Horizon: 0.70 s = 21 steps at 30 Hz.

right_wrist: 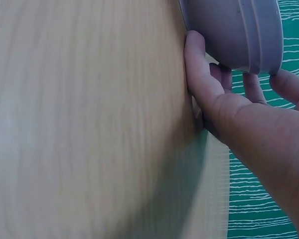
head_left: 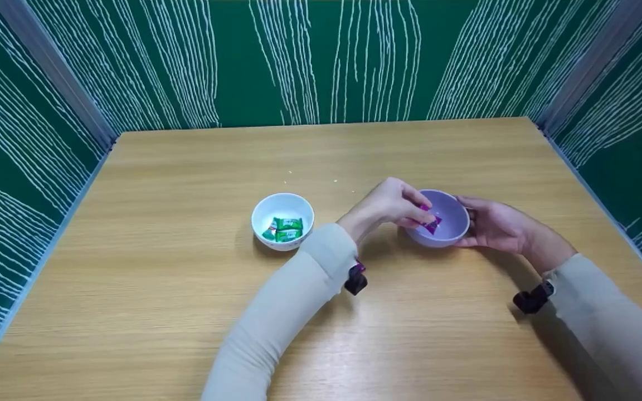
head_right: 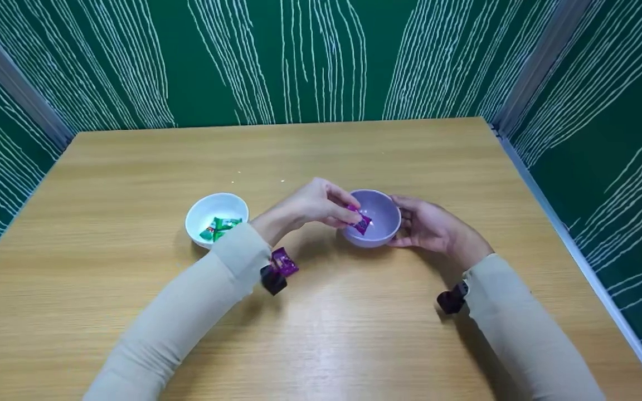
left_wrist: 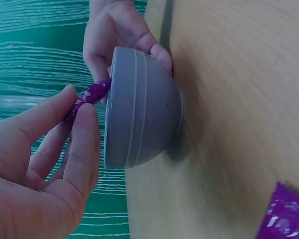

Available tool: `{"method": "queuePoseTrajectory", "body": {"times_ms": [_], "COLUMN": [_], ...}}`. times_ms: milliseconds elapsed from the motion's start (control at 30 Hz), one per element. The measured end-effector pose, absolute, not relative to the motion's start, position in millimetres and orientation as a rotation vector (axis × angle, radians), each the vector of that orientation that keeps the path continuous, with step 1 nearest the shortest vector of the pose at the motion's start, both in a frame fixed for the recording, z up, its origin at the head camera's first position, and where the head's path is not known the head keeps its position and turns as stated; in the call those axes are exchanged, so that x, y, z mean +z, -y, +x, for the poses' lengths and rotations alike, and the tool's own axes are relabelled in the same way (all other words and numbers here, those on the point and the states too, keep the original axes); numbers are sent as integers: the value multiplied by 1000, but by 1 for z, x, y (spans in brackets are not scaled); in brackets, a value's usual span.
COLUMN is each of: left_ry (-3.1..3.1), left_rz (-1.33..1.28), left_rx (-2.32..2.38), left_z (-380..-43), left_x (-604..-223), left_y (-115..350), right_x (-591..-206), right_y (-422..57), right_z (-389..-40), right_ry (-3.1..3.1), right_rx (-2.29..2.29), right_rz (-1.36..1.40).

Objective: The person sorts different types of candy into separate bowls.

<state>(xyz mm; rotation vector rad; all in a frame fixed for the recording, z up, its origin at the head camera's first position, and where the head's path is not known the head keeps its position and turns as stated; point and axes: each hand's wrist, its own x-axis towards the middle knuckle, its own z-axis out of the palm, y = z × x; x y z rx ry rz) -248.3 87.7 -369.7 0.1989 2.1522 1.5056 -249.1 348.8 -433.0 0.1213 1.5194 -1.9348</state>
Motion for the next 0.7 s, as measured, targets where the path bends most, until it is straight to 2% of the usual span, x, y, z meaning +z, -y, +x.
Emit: {"method": "queuePoseTrajectory", "body": {"times_ms": [300,700], "left_ry": [-2260,-2189], "left_rz": [158,136], "left_rx": [1383,1522], "left_z": [-255,-260], "left_x": [-362,-368], "left_y": [-108,-104], "right_x": [-429,-432], "right_y": [-350,-350], "right_z": [-249,-249], "right_ry": [-1506,-1450], "right_rx": [-1926,-1964], "right_rz": [169,107]}}
